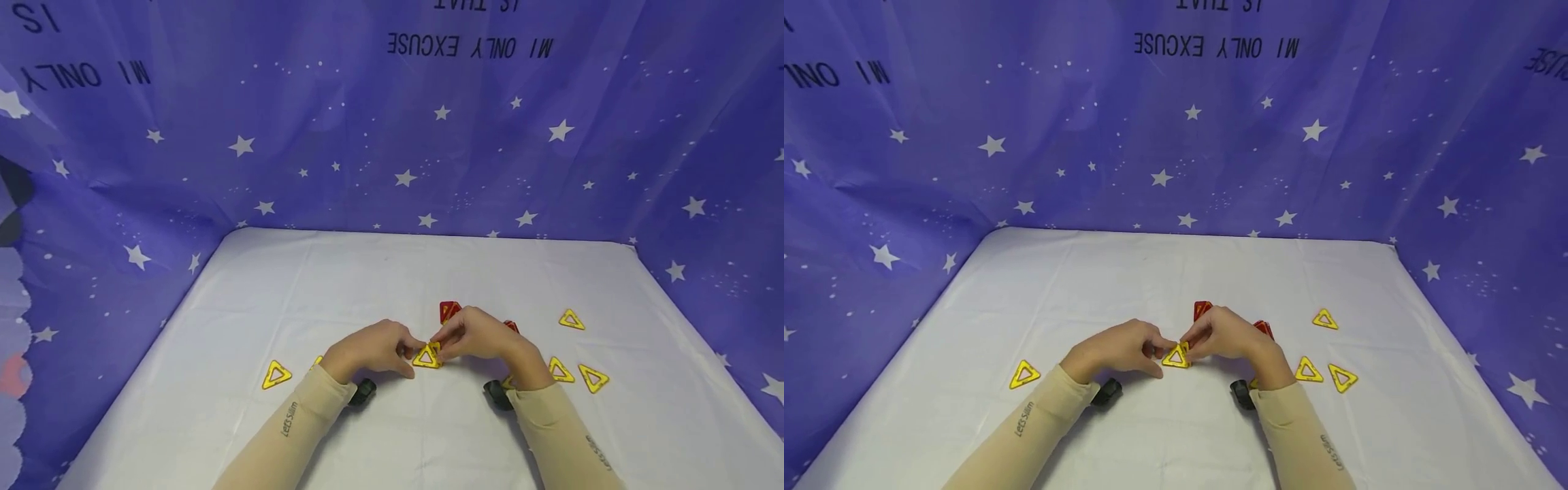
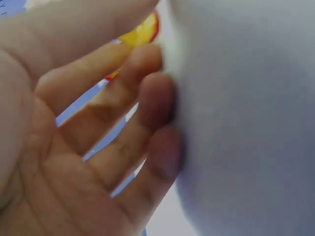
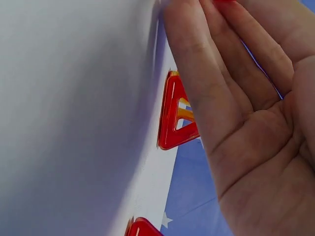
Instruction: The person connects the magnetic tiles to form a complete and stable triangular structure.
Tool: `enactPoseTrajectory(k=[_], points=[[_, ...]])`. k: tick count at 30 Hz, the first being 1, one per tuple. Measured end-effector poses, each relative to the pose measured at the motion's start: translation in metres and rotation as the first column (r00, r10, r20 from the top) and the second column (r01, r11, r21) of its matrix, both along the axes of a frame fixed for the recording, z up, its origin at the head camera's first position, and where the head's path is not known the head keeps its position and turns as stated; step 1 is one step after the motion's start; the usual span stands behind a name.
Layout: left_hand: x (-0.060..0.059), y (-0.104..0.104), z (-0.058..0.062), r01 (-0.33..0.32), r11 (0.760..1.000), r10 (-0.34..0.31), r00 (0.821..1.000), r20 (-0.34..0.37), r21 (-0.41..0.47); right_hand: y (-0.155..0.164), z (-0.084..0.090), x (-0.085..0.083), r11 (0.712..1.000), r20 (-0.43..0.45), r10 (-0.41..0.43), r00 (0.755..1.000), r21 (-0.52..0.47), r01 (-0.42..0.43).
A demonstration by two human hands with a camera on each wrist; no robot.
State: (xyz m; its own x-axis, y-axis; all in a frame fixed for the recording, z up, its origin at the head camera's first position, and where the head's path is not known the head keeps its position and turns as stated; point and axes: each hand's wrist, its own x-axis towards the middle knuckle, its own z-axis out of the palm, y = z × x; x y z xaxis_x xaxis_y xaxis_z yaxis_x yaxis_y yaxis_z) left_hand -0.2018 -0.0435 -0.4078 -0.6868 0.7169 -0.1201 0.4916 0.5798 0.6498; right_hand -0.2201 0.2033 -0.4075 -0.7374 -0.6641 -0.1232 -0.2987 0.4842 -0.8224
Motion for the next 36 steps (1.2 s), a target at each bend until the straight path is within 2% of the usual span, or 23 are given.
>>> enactPoseTrajectory(k=[4, 8, 10, 14, 18, 27, 32, 36], points=[[0.002, -0.02, 0.012, 0.032, 0.999, -0.032, 0.999, -0.005, -0.034, -0.006, 0.0, 0.001, 1.0, 0.01, -0.007, 1.0, 0.012, 0.007], [0.003, -0.056, 0.03, 0.006, 0.999, -0.007, 1.0, -0.03, -0.047, -0.011, 0.002, 0.003, 0.999, 0.008, -0.033, 0.999, 0.041, 0.032], [0.004, -0.08, 0.038, -0.022, 0.999, 0.02, 0.999, -0.041, -0.044, -0.012, 0.002, 0.004, 0.998, 0.007, -0.039, 0.999, 0.047, 0.039], [0.009, -0.127, 0.046, -0.128, 0.99, 0.126, 0.991, -0.034, -0.053, -0.013, 0.001, 0.005, 0.996, 0.008, -0.062, 0.998, 0.065, 0.062], [0.019, -0.162, 0.043, -0.229, 0.97, 0.229, 0.973, -0.013, -0.087, -0.013, -0.001, 0.004, 0.994, 0.0, -0.081, 0.997, 0.071, 0.081], [0.039, -0.204, 0.025, -0.304, 0.949, 0.308, 0.95, 0.045, -0.081, -0.011, -0.003, 0.004, 0.993, -0.014, -0.091, 0.996, 0.07, 0.092], [0.046, -0.22, 0.013, -0.3, 0.953, 0.302, 0.952, 0.052, -0.033, -0.011, -0.003, 0.004, 0.994, -0.017, -0.088, 0.996, 0.07, 0.089], [0.048, -0.228, 0.007, -0.288, 0.958, 0.288, 0.957, 0.028, 0.004, -0.012, -0.004, 0.002, 0.994, -0.023, -0.087, 0.996, 0.065, 0.088]])
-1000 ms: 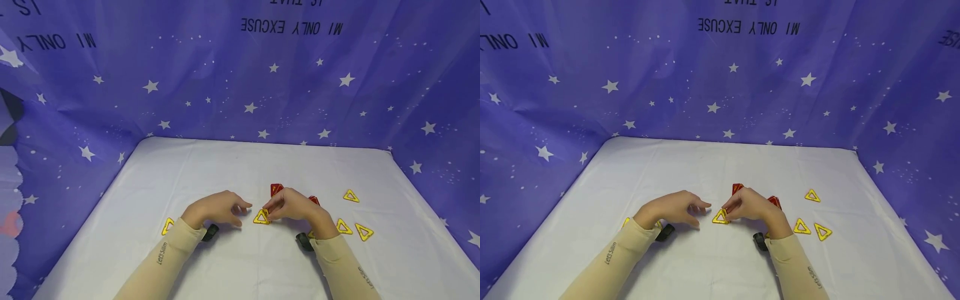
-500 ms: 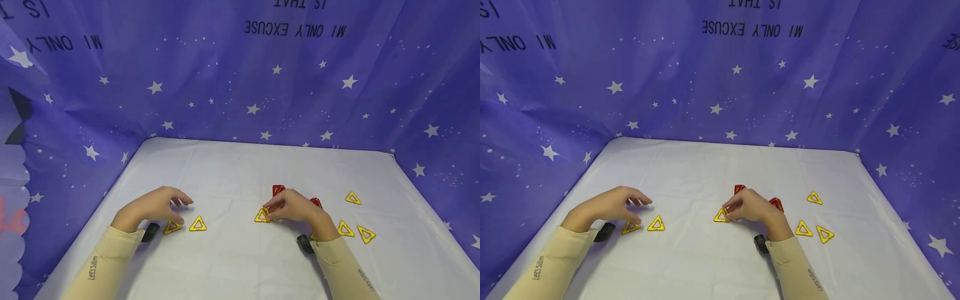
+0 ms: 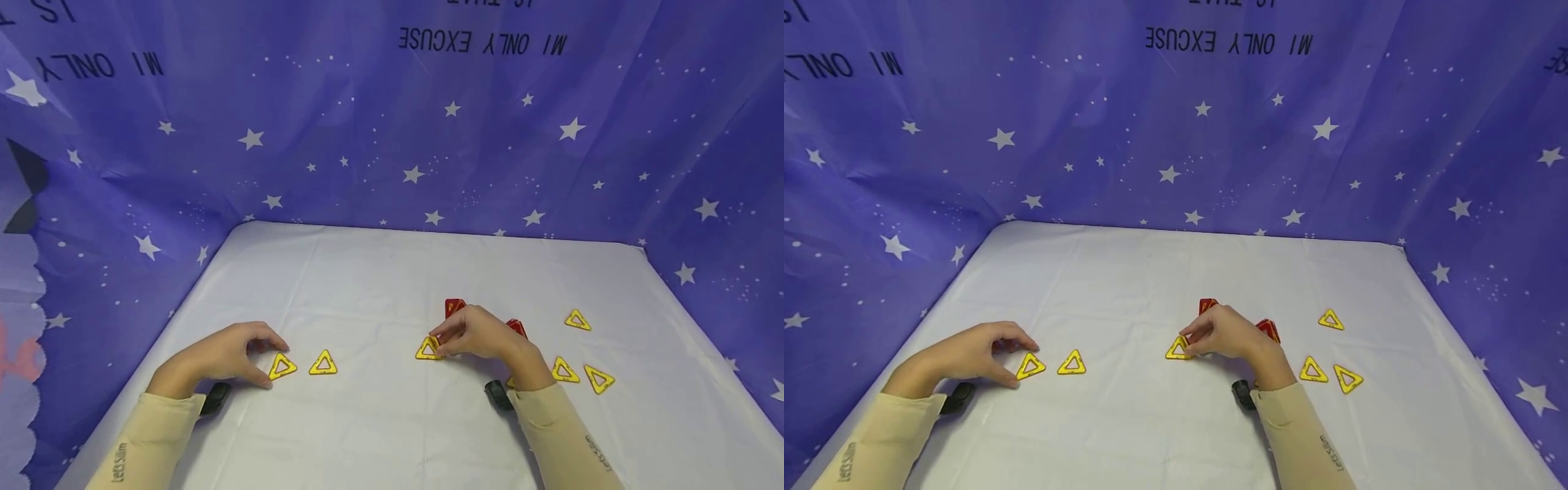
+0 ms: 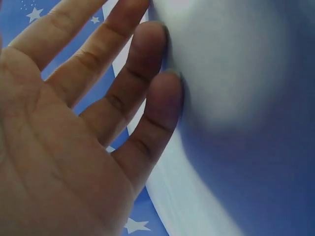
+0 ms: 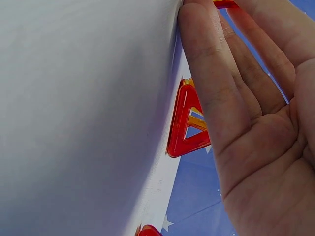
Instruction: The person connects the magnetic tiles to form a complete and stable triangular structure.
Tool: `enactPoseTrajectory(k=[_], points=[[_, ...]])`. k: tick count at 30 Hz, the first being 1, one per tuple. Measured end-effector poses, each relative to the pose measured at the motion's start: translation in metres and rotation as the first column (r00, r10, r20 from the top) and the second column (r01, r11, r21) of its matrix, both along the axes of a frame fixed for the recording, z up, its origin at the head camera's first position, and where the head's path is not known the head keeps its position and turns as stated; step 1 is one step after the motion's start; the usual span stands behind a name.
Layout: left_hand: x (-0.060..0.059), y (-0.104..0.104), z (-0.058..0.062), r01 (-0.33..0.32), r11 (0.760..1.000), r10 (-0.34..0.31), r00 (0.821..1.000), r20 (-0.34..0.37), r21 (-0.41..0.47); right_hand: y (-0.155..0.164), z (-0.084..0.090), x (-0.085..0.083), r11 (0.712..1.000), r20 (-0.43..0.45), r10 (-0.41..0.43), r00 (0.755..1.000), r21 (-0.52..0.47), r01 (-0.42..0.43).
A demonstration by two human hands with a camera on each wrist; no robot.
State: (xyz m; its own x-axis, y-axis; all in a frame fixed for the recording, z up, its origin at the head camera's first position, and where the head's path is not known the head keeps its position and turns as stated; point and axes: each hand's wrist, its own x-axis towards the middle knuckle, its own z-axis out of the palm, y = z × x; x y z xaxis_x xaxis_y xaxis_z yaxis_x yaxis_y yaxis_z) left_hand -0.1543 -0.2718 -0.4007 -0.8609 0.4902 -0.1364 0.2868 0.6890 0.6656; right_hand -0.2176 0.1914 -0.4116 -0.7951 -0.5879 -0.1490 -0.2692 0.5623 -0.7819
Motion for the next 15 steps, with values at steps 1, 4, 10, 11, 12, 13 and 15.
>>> enactPoseTrajectory(k=[1, 4, 10, 11, 12, 13, 15], points=[[0.0, -0.002, -0.001, 0.003, 1.0, -0.003, 1.0, -0.008, 0.001, 0.0, 0.0, 0.0, 1.0, 0.001, 0.001, 1.0, -0.002, -0.001], [0.0, -0.005, -0.002, 0.016, 1.0, -0.016, 1.0, -0.021, 0.01, 0.0, 0.0, 0.0, 1.0, 0.002, 0.007, 1.0, -0.003, -0.007], [-0.003, -0.012, -0.003, 0.06, 0.997, -0.061, 0.998, 0.021, 0.045, 0.0, 0.001, -0.001, 1.0, 0.009, -0.007, 1.0, -0.003, 0.007], [-0.004, -0.013, -0.003, 0.066, 0.996, -0.068, 0.997, 0.031, 0.051, 0.0, 0.001, -0.001, 1.0, 0.009, -0.007, 1.0, -0.003, 0.007], [-0.004, -0.014, -0.003, 0.073, 0.996, -0.075, 0.996, 0.037, 0.059, 0.0, 0.001, -0.001, 1.0, 0.011, -0.011, 1.0, 0.001, 0.011], [-0.005, -0.014, -0.003, 0.077, 0.995, -0.08, 0.996, 0.043, 0.066, 0.0, 0.001, -0.001, 1.0, 0.012, -0.015, 1.0, 0.006, 0.015], [-0.006, -0.014, -0.003, 0.087, 0.994, -0.09, 0.995, 0.045, 0.07, 0.0, 0.001, 0.0, 1.0, 0.015, -0.025, 1.0, 0.016, 0.024]])
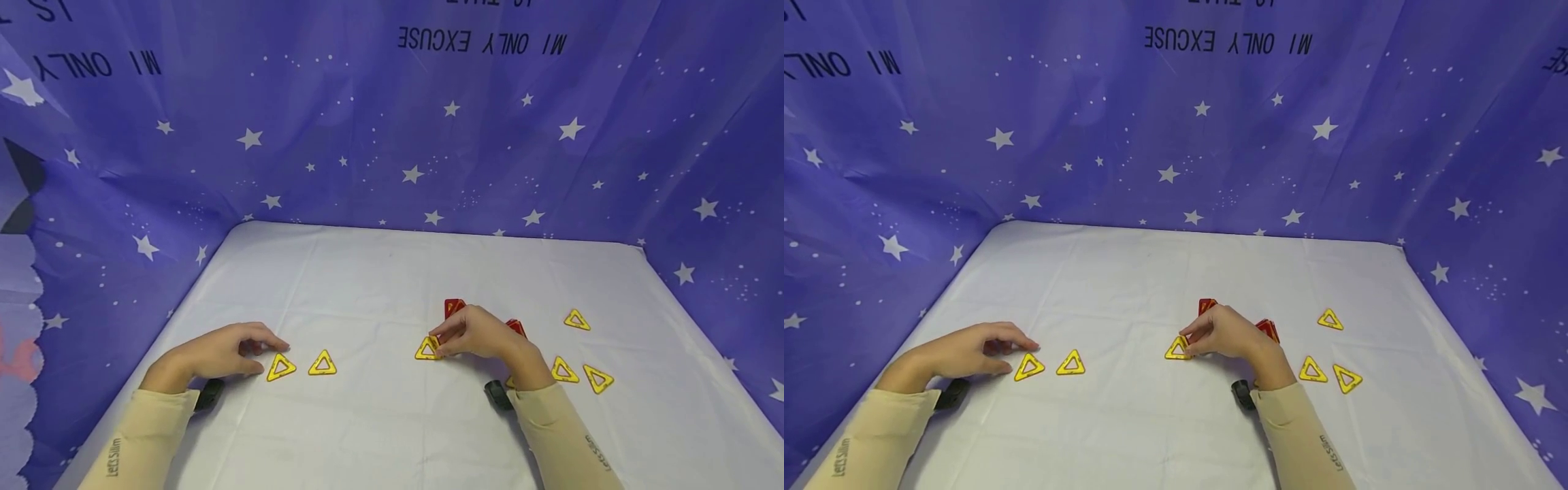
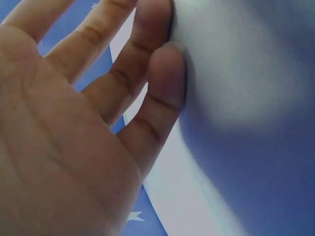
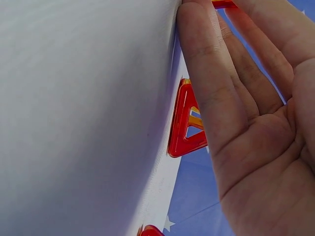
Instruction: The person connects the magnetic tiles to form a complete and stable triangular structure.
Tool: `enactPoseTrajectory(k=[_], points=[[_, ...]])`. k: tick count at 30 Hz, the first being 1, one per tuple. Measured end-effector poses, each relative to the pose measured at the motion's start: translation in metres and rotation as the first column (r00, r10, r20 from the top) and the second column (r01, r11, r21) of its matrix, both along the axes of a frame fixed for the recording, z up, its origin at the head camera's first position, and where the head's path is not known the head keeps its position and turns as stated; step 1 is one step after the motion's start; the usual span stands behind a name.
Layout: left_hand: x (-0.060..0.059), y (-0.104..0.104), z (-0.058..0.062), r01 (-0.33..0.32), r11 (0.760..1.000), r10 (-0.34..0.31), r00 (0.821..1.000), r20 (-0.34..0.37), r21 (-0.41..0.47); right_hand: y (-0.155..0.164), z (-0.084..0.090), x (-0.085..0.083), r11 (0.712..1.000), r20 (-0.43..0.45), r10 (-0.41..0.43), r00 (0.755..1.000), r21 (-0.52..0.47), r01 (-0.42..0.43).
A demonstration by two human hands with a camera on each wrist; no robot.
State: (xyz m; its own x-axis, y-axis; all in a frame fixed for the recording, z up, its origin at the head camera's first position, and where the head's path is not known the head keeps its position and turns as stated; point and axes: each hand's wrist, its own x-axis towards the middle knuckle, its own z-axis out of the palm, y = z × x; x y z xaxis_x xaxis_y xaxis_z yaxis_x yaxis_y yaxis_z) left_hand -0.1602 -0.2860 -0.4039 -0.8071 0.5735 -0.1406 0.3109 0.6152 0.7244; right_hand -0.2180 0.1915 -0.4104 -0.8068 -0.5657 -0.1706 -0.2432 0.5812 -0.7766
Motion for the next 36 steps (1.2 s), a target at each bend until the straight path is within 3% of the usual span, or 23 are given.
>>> enactPoseTrajectory(k=[5, 10, 15, 20, 24, 30, 36], points=[[-0.002, 0.004, -0.001, 0.019, 1.0, -0.019, 1.0, 0.0, -0.023, 0.001, -0.001, 0.001, 1.0, -0.005, -0.003, 1.0, 0.004, 0.003], [-0.002, 0.006, -0.003, -0.004, 0.999, 0.004, 1.0, 0.006, -0.036, 0.001, -0.001, 0.001, 1.0, -0.013, 0.005, 1.0, 0.0, -0.005], [-0.001, 0.004, -0.005, -0.016, 1.0, 0.015, 0.999, -0.042, -0.026, 0.0, -0.001, 0.001, 1.0, -0.015, 0.023, 1.0, -0.014, -0.023], [0.001, 0.003, -0.003, -0.016, 1.0, 0.017, 0.997, -0.075, 0.011, -0.002, -0.003, 0.0, 0.998, -0.019, 0.045, 0.999, -0.038, -0.046], [0.001, 0.006, 0.002, -0.052, 0.995, 0.058, 0.995, -0.081, 0.082, -0.002, -0.004, -0.001, 0.998, -0.017, 0.043, 0.999, -0.038, -0.044], [-0.008, 0.031, 0.012, -0.081, 0.97, 0.102, 0.992, -0.08, 0.227, 0.0, -0.003, 0.0, 0.999, -0.018, 0.029, 0.999, -0.024, -0.03], [-0.024, 0.073, 0.021, -0.096, 0.968, 0.103, 0.995, -0.02, 0.23, 0.001, -0.003, 0.0, 0.999, -0.013, 0.023, 1.0, -0.034, -0.024]])
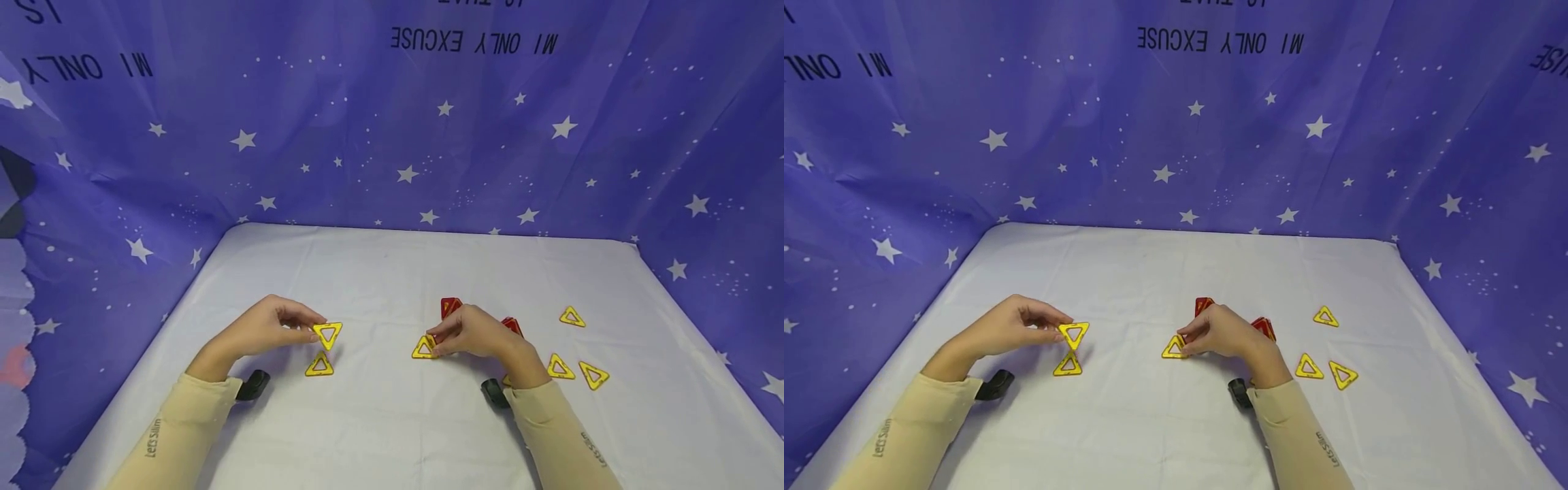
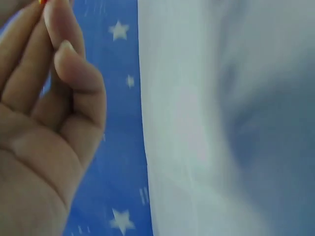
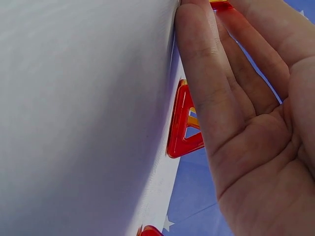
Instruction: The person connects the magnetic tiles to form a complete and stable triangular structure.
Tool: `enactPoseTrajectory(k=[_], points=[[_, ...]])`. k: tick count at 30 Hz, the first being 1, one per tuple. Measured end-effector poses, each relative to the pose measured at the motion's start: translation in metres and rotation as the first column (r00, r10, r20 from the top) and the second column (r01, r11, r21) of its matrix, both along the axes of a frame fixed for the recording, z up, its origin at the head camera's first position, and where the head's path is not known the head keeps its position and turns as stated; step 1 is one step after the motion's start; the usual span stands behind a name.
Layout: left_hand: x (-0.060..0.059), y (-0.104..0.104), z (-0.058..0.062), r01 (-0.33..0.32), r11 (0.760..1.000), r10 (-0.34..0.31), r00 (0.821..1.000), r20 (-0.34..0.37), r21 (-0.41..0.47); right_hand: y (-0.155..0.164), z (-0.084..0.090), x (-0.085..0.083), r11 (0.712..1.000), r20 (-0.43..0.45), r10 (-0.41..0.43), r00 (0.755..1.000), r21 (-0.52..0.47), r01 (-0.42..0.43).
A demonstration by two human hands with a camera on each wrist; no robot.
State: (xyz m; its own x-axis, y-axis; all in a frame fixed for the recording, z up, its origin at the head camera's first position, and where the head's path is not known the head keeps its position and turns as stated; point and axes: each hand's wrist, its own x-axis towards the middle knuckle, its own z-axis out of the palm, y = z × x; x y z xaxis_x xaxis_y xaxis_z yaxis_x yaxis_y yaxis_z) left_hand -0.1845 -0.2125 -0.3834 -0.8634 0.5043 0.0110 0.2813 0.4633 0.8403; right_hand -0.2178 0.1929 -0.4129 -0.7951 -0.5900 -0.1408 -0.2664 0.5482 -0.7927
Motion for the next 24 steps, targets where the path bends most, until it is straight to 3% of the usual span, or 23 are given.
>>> enactPoseTrajectory(k=[7, 13, 16, 24], points=[[-0.013, 0.057, -0.002, -0.019, 0.999, 0.022, 0.997, 0.076, -0.045, 0.001, 0.001, 0.0, 1.0, -0.008, -0.001, 1.0, 0.013, 0.001], [-0.019, 0.1, -0.009, -0.028, 0.99, 0.029, 1.0, 0.007, -0.136, -0.002, 0.004, 0.001, 0.999, -0.015, -0.004, 1.0, 0.044, 0.004], [-0.021, 0.116, -0.011, -0.036, 0.986, 0.033, 0.999, -0.024, -0.163, -0.003, 0.005, 0.002, 0.999, -0.014, -0.006, 1.0, 0.05, 0.007], [-0.021, 0.142, -0.014, -0.048, 0.981, 0.052, 0.999, 0.017, -0.19, -0.003, 0.004, 0.001, 0.999, -0.02, 0.007, 1.0, 0.034, -0.006]])
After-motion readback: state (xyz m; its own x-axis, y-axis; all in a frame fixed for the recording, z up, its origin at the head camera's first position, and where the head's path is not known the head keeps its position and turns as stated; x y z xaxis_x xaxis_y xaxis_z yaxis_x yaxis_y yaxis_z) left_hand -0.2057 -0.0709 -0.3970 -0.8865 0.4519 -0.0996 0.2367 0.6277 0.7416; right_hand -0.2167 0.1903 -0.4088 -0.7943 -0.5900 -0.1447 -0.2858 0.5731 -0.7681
